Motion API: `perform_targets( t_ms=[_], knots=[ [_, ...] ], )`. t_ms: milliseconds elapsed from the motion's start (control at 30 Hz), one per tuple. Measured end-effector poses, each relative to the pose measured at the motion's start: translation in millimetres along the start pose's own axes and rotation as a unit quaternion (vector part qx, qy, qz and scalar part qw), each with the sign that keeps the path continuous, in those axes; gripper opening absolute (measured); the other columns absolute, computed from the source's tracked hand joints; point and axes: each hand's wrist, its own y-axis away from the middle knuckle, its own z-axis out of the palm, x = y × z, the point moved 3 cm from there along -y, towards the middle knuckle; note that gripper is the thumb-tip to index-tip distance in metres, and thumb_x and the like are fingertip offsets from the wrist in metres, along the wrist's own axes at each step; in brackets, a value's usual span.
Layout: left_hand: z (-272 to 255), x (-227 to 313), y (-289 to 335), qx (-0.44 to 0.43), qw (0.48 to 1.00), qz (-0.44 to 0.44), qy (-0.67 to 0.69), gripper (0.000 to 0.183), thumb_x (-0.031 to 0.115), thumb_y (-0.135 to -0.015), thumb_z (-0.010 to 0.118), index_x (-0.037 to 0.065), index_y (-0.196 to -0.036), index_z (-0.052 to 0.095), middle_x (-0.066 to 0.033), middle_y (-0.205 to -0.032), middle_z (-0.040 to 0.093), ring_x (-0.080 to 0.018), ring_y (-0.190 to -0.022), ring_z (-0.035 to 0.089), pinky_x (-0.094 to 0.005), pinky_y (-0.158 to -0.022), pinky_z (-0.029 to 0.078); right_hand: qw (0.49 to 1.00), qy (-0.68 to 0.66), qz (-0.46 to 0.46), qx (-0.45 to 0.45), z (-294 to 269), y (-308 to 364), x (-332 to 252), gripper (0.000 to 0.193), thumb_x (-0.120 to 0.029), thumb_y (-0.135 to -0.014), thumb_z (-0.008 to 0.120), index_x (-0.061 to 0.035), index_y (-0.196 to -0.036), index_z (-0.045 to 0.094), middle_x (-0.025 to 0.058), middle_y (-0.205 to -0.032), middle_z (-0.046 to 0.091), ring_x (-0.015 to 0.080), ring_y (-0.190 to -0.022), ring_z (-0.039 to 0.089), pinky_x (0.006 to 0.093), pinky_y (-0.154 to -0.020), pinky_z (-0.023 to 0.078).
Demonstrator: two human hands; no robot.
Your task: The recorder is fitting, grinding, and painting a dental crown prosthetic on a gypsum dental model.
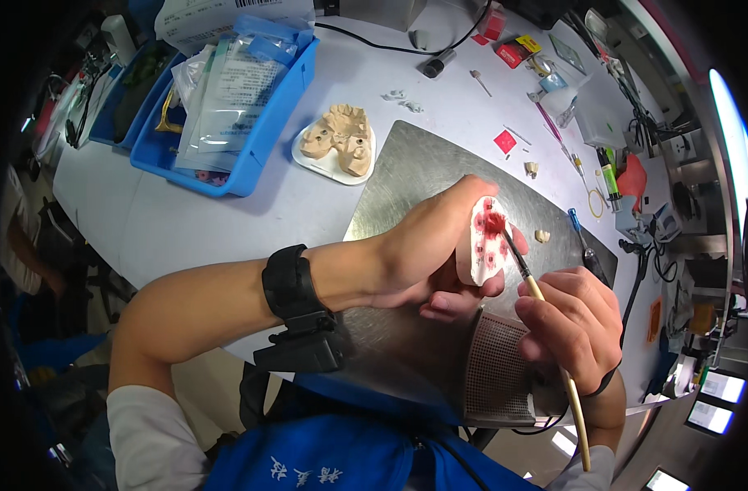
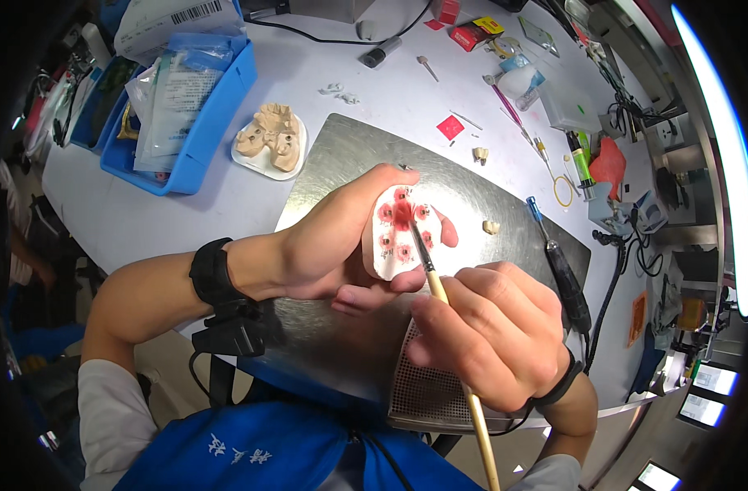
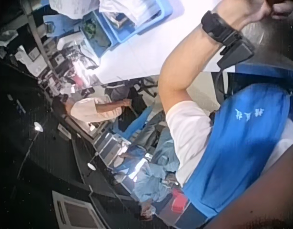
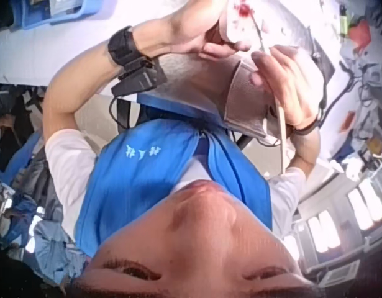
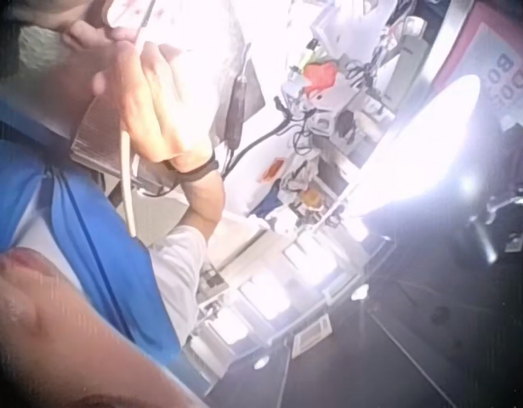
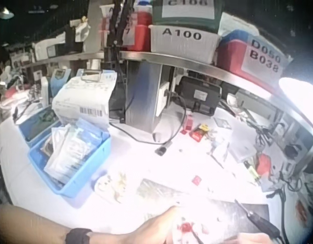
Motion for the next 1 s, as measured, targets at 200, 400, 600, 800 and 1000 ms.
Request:
perform_targets(
  t_ms=[200, 400, 600, 800, 1000],
  knots=[
    [9.1, 4.8, 2.6, -0.018, 0.999, -0.034, -0.006, 0.075, 0.063, -0.105, 0.026, 0.003, -0.133, 0.060, -0.0028, -0.063, 0.051, -0.0092, -0.039, 0.030, -0.0259, -0.036, 0.021, 0.998, -0.045, 0.002, 0.036, -7.0, 2.8, 1.8, 0.035, -0.023, -0.097, 0.076, 0.0099, -0.099, 0.065, 0.0138, -0.072, 0.069, 0.0224, -0.058, 0.065, 0.0312, -0.048, 0.051],
    [15.3, 7.7, 5.7, -0.012, 0.966, 0.091, -0.243, 0.071, 0.059, -0.103, 0.042, -0.001, -0.127, 0.070, -0.0010, -0.064, 0.052, -0.0087, -0.053, 0.043, -0.0260, -0.049, 0.033, 0.881, -0.307, 0.317, 0.167, -28.4, 11.1, 12.5, 0.041, -0.032, -0.116, 0.041, 0.0001, -0.095, 0.055, 0.0111, -0.068, 0.065, 0.0164, -0.050, 0.061, 0.0281, -0.053, 0.046],
    [23.6, 9.5, 13.4, -0.007, 0.952, 0.111, -0.286, 0.061, 0.050, -0.104, 0.046, -0.001, -0.121, 0.075, -0.0034, -0.069, 0.058, -0.0082, -0.066, 0.053, -0.0250, -0.060, 0.040, 0.876, -0.347, 0.304, 0.140, -22.3, 12.2, 10.8, 0.036, -0.025, -0.114, 0.043, 0.0023, -0.094, 0.055, 0.0105, -0.067, 0.062, 0.0161, -0.050, 0.060, 0.0292, -0.054, 0.047],
    [10.7, 1.5, 0.6, -0.030, 0.934, 0.185, -0.305, 0.061, 0.044, -0.106, 0.042, -0.005, -0.121, 0.074, -0.0085, -0.085, 0.069, -0.0100, -0.070, 0.056, -0.0239, -0.063, 0.044, 0.903, -0.301, 0.288, 0.107, -25.0, 7.5, 6.5, 0.038, -0.025, -0.113, 0.046, 0.0044, -0.093, 0.059, 0.0122, -0.069, 0.066, 0.0170, -0.053, 0.060, 0.0322, -0.056, 0.051],
    [11.9, 0.5, 2.6, -0.034, 0.966, 0.141, -0.214, 0.067, 0.047, -0.106, 0.036, -0.008, -0.122, 0.070, -0.0085, -0.080, 0.066, -0.0131, -0.064, 0.055, -0.0259, -0.059, 0.043, 0.896, -0.292, 0.313, 0.122, -25.2, 8.7, 1.9, 0.044, -0.030, -0.113, 0.049, 0.0045, -0.089, 0.061, 0.0118, -0.068, 0.068, 0.0178, -0.055, 0.062, 0.0314, -0.056, 0.051]
  ],
)
